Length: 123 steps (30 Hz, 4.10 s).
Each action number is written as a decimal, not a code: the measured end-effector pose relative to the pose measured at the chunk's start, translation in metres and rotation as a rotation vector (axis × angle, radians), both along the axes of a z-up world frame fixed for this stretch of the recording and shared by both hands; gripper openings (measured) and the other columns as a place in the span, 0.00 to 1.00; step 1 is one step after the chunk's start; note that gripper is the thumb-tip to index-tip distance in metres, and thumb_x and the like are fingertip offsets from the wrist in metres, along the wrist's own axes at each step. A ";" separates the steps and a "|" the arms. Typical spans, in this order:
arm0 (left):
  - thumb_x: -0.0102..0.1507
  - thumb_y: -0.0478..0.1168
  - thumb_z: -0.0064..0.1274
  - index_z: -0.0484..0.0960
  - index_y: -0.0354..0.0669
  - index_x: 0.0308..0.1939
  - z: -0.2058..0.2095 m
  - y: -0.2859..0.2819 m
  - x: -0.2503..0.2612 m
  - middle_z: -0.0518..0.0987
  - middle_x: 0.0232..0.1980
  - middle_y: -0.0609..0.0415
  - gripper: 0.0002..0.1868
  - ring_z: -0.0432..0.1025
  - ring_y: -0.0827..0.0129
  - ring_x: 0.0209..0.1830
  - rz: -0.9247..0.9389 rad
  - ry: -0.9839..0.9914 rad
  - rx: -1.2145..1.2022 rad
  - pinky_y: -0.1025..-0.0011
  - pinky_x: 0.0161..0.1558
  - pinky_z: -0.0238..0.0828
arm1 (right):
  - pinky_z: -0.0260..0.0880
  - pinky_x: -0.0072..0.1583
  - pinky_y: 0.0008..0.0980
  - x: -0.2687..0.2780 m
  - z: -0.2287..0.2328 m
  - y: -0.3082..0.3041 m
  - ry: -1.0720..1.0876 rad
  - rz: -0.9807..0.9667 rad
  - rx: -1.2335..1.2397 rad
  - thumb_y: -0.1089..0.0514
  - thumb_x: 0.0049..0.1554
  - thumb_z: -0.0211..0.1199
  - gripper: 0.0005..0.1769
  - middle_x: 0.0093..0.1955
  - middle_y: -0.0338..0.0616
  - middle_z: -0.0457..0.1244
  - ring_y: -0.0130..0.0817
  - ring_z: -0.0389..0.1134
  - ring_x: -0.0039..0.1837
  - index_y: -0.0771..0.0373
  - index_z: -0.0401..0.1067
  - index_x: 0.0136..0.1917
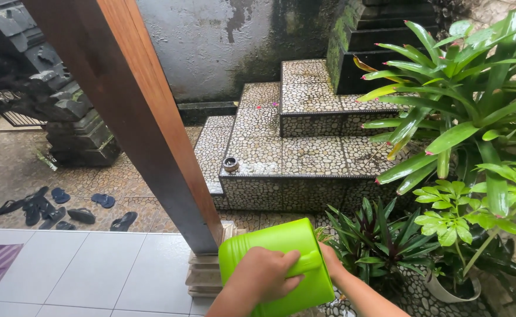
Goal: Watering several potted plants using a green plastic watering can in an outdoor area.
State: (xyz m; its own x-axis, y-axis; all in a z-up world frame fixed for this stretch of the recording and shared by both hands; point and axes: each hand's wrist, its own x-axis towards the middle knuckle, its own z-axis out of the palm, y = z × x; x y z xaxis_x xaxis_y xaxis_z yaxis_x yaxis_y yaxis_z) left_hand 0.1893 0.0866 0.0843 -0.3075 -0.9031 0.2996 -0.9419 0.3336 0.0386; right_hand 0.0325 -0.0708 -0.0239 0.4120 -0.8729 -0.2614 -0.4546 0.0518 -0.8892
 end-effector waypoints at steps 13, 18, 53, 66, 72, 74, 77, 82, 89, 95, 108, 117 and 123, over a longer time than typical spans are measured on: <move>0.65 0.56 0.59 0.69 0.47 0.38 -0.084 0.008 0.025 0.75 0.23 0.48 0.21 0.70 0.49 0.20 0.010 0.226 0.184 0.53 0.23 0.62 | 0.51 0.48 0.38 -0.071 -0.010 -0.007 -0.043 -0.271 0.164 0.45 0.61 0.45 0.17 0.34 0.44 0.58 0.38 0.58 0.40 0.52 0.58 0.33; 0.65 0.65 0.55 0.77 0.49 0.42 -0.136 0.016 0.031 0.79 0.30 0.51 0.24 0.75 0.59 0.29 0.168 0.526 0.394 0.63 0.30 0.65 | 0.63 0.34 0.39 -0.091 -0.019 -0.015 0.362 -0.068 -0.695 0.49 0.53 0.62 0.02 0.45 0.22 0.69 0.28 0.69 0.50 0.44 0.73 0.41; 0.71 0.50 0.45 0.67 0.43 0.64 0.062 -0.080 -0.093 0.78 0.43 0.46 0.22 0.73 0.56 0.43 0.016 0.103 0.779 0.58 0.39 0.74 | 0.58 0.49 0.34 -0.147 -0.047 -0.098 -0.106 -0.221 -0.260 0.56 0.59 0.50 0.10 0.42 0.44 0.65 0.35 0.63 0.46 0.58 0.69 0.39; 0.67 0.46 0.48 0.65 0.42 0.68 0.060 -0.107 -0.108 0.78 0.47 0.41 0.26 0.73 0.49 0.45 -0.057 -0.009 0.822 0.53 0.38 0.71 | 0.53 0.47 0.36 -0.164 -0.088 -0.092 -0.225 -0.394 0.062 0.49 0.65 0.50 0.17 0.35 0.46 0.60 0.37 0.57 0.40 0.57 0.62 0.36; 0.65 0.61 0.46 0.67 0.48 0.68 0.022 -0.102 -0.095 0.77 0.51 0.40 0.33 0.71 0.46 0.51 -0.023 0.156 0.845 0.51 0.44 0.68 | 0.53 0.46 0.34 -0.197 -0.079 -0.074 0.117 -0.312 -0.072 0.51 0.63 0.46 0.14 0.37 0.44 0.60 0.34 0.59 0.42 0.55 0.58 0.36; 0.65 0.60 0.49 0.70 0.47 0.60 0.015 -0.094 -0.095 0.77 0.49 0.44 0.27 0.72 0.52 0.47 -0.021 0.236 0.877 0.55 0.42 0.68 | 0.59 0.51 0.32 -0.215 -0.083 -0.071 0.270 -0.280 -0.185 0.56 0.57 0.51 0.03 0.47 0.42 0.64 0.35 0.65 0.49 0.52 0.66 0.44; 0.65 0.60 0.54 0.75 0.47 0.51 -0.022 -0.090 -0.094 0.78 0.43 0.49 0.23 0.72 0.59 0.38 -0.024 0.376 0.907 0.61 0.38 0.66 | 0.63 0.51 0.36 -0.233 -0.068 -0.062 0.481 -0.284 -0.281 0.61 0.52 0.55 0.16 0.59 0.35 0.68 0.37 0.71 0.55 0.46 0.73 0.52; 0.65 0.54 0.56 0.77 0.48 0.58 -0.064 -0.079 -0.105 0.79 0.47 0.53 0.22 0.72 0.65 0.40 -0.021 0.541 1.002 0.69 0.42 0.70 | 0.64 0.42 0.44 -0.253 -0.047 -0.056 0.621 -0.312 -0.437 0.65 0.52 0.55 0.18 0.58 0.29 0.66 0.34 0.68 0.60 0.44 0.73 0.51; 0.65 0.44 0.59 0.74 0.53 0.37 -0.103 -0.054 -0.124 0.76 0.43 0.59 0.08 0.70 0.74 0.46 0.038 0.911 1.135 0.72 0.57 0.66 | 0.77 0.34 0.41 -0.259 -0.021 -0.044 0.619 -0.215 -0.846 0.75 0.46 0.57 0.23 0.56 0.30 0.68 0.34 0.67 0.65 0.48 0.74 0.46; 0.64 0.43 0.55 0.81 0.51 0.52 -0.056 -0.035 -0.144 0.78 0.46 0.64 0.12 0.69 0.81 0.49 -0.013 1.093 1.140 0.81 0.55 0.59 | 0.87 0.46 0.33 -0.272 -0.007 -0.069 0.493 -0.088 -0.992 0.77 0.46 0.60 0.23 0.53 0.31 0.70 0.43 0.65 0.74 0.49 0.72 0.45; 0.67 0.48 0.42 0.54 0.39 0.76 0.061 -0.110 -0.238 0.74 0.63 0.39 0.35 0.73 0.49 0.55 -0.393 0.391 0.769 0.54 0.52 0.74 | 0.65 0.68 0.42 -0.396 0.028 -0.153 0.167 -0.414 -0.743 0.54 0.56 0.66 0.18 0.70 0.38 0.67 0.41 0.66 0.72 0.51 0.78 0.60; 0.57 0.64 0.38 0.52 0.43 0.74 0.062 -0.182 -0.332 0.82 0.53 0.39 0.47 0.78 0.49 0.48 -0.509 0.089 0.704 0.55 0.44 0.78 | 0.61 0.60 0.45 -0.420 0.033 -0.118 0.047 -0.583 -0.473 0.58 0.59 0.59 0.21 0.66 0.50 0.67 0.47 0.64 0.65 0.55 0.75 0.65; 0.62 0.49 0.53 0.58 0.44 0.68 0.052 -0.189 -0.359 0.83 0.44 0.46 0.35 0.79 0.55 0.40 -0.512 -0.024 0.699 0.60 0.36 0.79 | 0.61 0.62 0.43 -0.423 -0.002 -0.104 0.083 -0.611 -0.510 0.60 0.56 0.60 0.21 0.66 0.49 0.67 0.46 0.65 0.66 0.55 0.76 0.64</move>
